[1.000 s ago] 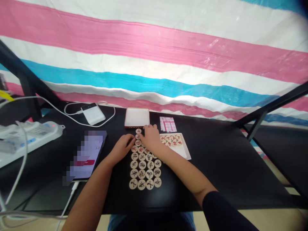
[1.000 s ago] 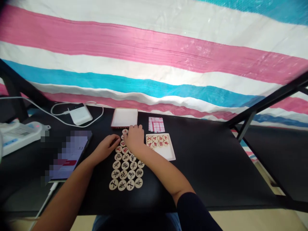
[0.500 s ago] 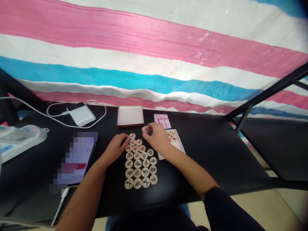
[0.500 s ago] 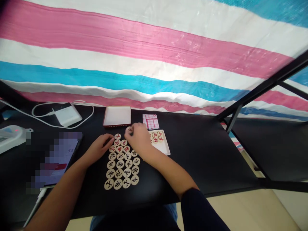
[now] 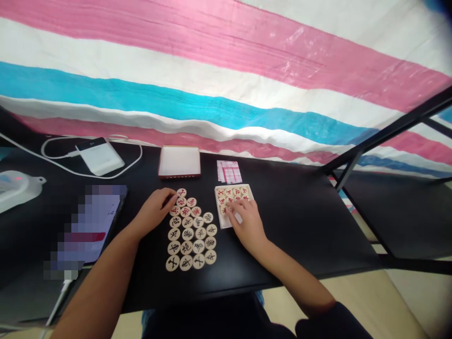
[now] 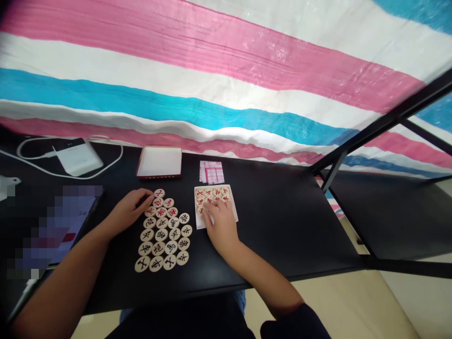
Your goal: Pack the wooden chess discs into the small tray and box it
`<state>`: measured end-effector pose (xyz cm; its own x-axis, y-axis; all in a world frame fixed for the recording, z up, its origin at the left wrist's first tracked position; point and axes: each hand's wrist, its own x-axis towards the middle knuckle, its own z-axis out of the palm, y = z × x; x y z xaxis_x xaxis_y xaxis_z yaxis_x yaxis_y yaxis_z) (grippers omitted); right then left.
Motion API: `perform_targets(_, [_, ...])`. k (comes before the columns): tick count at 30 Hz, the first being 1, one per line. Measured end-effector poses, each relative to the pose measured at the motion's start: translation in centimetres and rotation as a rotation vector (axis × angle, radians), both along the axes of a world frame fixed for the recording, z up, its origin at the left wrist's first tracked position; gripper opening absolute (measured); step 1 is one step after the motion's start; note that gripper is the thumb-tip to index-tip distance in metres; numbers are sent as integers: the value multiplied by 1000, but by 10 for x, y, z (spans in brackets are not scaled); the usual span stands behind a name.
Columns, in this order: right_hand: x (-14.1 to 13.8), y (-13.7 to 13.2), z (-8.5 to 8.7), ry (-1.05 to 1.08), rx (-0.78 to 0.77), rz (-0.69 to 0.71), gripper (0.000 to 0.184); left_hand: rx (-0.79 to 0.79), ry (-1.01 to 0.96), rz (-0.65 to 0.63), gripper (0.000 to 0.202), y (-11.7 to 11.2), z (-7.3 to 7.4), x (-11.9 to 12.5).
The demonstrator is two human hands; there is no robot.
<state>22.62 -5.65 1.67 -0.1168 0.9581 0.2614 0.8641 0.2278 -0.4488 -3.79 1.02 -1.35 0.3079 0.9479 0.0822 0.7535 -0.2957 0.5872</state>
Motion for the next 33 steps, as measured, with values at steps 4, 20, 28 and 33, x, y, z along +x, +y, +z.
perform_targets(4, [-4,-2,-6,59,-8,52,22,-4,8,3,35,-1,1,0])
perform_targets(20, [-93,47,13,-237,-148,156,20,-9,-25,11,30,-4,4,0])
perform_targets(28, [-103,51,18,-378,-181,128,20,-4,-26,-2,29,-2,6,1])
perform_targets(33, [-69,37,31,-181,-48,71,14,-12,-4,15,30,-2,4,1])
